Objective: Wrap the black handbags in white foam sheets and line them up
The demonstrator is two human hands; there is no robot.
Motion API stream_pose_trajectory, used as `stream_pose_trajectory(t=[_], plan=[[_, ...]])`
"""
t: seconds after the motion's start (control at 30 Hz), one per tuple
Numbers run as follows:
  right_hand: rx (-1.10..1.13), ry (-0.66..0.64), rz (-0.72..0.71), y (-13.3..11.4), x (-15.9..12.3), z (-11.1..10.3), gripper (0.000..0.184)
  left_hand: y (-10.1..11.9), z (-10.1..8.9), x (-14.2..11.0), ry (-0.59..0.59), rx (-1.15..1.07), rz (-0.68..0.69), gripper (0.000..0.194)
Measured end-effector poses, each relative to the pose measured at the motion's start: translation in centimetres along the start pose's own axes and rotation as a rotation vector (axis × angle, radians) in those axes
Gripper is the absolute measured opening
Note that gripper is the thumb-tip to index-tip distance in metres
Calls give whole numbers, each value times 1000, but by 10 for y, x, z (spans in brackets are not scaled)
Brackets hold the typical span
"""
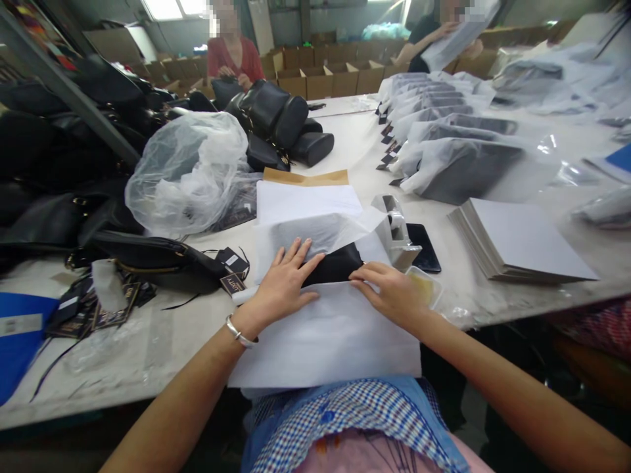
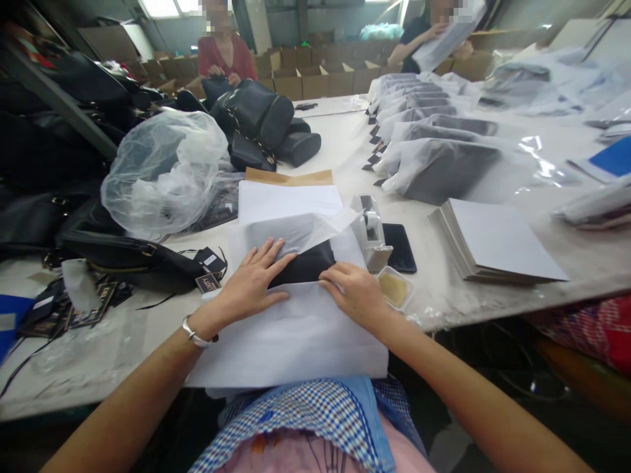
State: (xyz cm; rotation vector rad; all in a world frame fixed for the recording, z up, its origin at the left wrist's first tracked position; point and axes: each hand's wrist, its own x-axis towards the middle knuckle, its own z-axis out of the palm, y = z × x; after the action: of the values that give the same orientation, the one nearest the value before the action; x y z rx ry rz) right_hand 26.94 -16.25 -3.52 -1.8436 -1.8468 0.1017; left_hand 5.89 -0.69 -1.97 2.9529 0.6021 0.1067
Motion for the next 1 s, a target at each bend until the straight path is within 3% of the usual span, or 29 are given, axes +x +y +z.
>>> stream_pose_trajectory(t=[0.17, 0.4, 0.63, 0.8, 1.0], plan=[[-62, -70, -217, -8, -20, -2, 51, -2, 6, 2, 19, -7, -3, 83], [-167, -144, -313, -7, -23, 22, 43, -6, 5, 3, 49, -52, -12, 68], [-265, 43, -377, 0, -18, 26, 30, -8, 3, 4, 43, -60, -28, 59], [-274, 149, -393, -5, -1, 7, 24, -10, -12, 5, 58, -130, -1, 66], [-307, 107, -379, -5, 52, -29, 25, -18, -37, 14, 19, -160, 13, 61]])
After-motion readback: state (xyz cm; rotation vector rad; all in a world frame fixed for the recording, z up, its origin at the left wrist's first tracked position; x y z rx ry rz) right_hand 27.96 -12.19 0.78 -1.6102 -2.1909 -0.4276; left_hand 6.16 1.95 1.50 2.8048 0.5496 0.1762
